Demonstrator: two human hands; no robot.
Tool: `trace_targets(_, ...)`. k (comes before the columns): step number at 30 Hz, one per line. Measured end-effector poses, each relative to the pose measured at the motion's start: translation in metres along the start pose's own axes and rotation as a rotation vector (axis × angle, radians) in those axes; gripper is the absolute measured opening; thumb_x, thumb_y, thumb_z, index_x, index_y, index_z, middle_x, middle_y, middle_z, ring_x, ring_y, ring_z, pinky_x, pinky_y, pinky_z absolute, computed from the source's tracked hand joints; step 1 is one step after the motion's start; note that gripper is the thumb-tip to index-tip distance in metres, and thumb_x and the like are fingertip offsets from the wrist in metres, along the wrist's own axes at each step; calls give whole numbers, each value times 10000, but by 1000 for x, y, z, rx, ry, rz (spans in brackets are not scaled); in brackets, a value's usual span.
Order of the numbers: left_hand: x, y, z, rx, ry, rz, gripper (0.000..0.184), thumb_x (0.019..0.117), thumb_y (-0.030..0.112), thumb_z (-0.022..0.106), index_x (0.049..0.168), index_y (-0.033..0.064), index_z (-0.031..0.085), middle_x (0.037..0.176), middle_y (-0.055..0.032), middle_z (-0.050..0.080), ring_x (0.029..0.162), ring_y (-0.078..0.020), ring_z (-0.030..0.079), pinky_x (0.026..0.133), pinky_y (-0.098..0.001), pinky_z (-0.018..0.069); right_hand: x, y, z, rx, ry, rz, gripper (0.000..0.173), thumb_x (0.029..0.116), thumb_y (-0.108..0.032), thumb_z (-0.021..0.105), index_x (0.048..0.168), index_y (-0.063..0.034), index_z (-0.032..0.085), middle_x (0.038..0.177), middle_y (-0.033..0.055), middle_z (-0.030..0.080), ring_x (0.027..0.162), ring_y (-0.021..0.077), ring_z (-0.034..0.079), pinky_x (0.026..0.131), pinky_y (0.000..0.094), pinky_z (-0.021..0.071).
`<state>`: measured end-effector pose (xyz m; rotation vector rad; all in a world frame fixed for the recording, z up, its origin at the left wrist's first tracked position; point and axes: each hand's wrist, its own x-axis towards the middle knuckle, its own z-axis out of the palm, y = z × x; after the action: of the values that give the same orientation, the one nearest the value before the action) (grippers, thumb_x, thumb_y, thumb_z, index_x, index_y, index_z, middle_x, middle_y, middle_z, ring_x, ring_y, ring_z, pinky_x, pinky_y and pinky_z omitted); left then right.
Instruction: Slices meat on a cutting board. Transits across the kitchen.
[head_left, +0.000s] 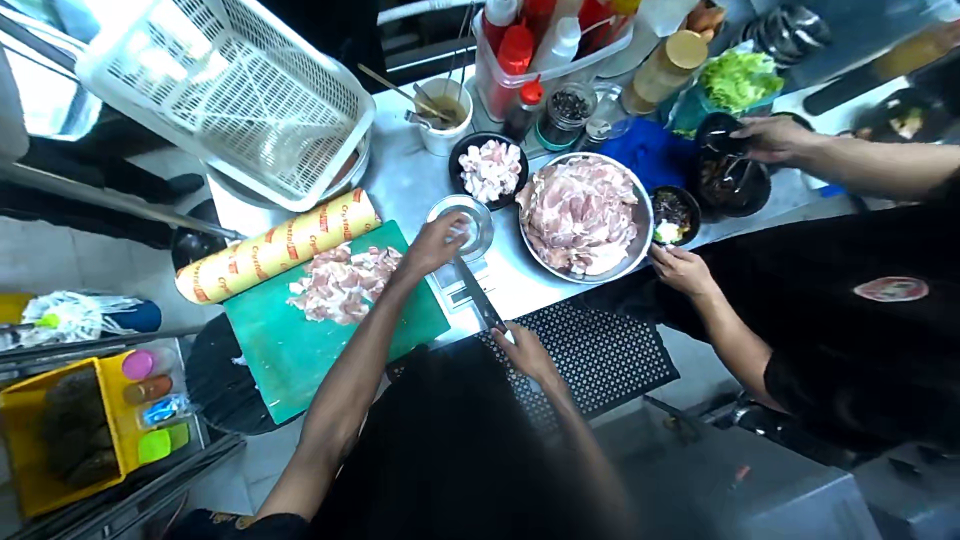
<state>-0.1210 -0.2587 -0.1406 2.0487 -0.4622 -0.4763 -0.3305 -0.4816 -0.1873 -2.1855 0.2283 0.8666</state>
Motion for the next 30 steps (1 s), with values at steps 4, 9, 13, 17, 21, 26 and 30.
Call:
trace_targets(4,-89,-43,-29,-143,215,-185,321,1039,291,615,1335,167,600,1248,-72,692,1011,-223,716,842,-464,610,4,-8,-25,53,42,-34,479,1066,-516,435,1167,-101,653,800,79,637,622,195,618,615,421,547)
trace_targets(9,-177,-95,-38,-322,392,-366,314,1016,114,622,1329,97,610,1202,-83,712,983,-216,723,838,-420,624,-9,-8,-46,415,309,22,376,1084,-391,466,1154,-62,635,585,27,527,421,153,512,411,348,499)
trace_targets(13,-234,-121,-19,-394,434,-428,317,1012,149,627,1300,18,611,1158,-108,721,970,-224,726,821,-406,629,-35,-6,-65,300,545,205,401,1086,-398,450,1136,-47,636,634,55,563,469,181,557,468,396,530)
trace_targets(17,-244,-124,-1,-459,409,-448,297,1003,111,619,1286,21,622,1168,-110,717,955,-233,724,790,-395,629,-52,14,-62,132,636,328,427,1095,-395,408,1132,-34,633,698,89,588,541,220,592,539,443,538)
trace_targets(21,-208,-110,7,-426,304,-415,312,1010,153,633,1284,4,614,1142,-109,718,922,-207,729,800,-375,630,-60,26,-45,96,621,399,447,1101,-387,391,1116,-15,638,740,118,614,597,249,626,598,468,552)
trace_targets(26,-146,-73,13,-338,156,-307,330,1013,194,640,1313,60,618,1208,-91,708,979,-196,722,856,-392,614,-75,42,-30,231,584,459,437,1097,-391,412,1126,-8,621,704,99,589,526,209,593,527,421,548)
trace_targets(30,-91,-37,36,-310,18,-194,370,1017,207,644,1370,113,584,1310,-79,662,1057,-202,706,903,-428,604,-92,36,-27,273,629,408,423,1097,-396,422,1127,-26,624,657,71,573,480,183,573,480,393,541)
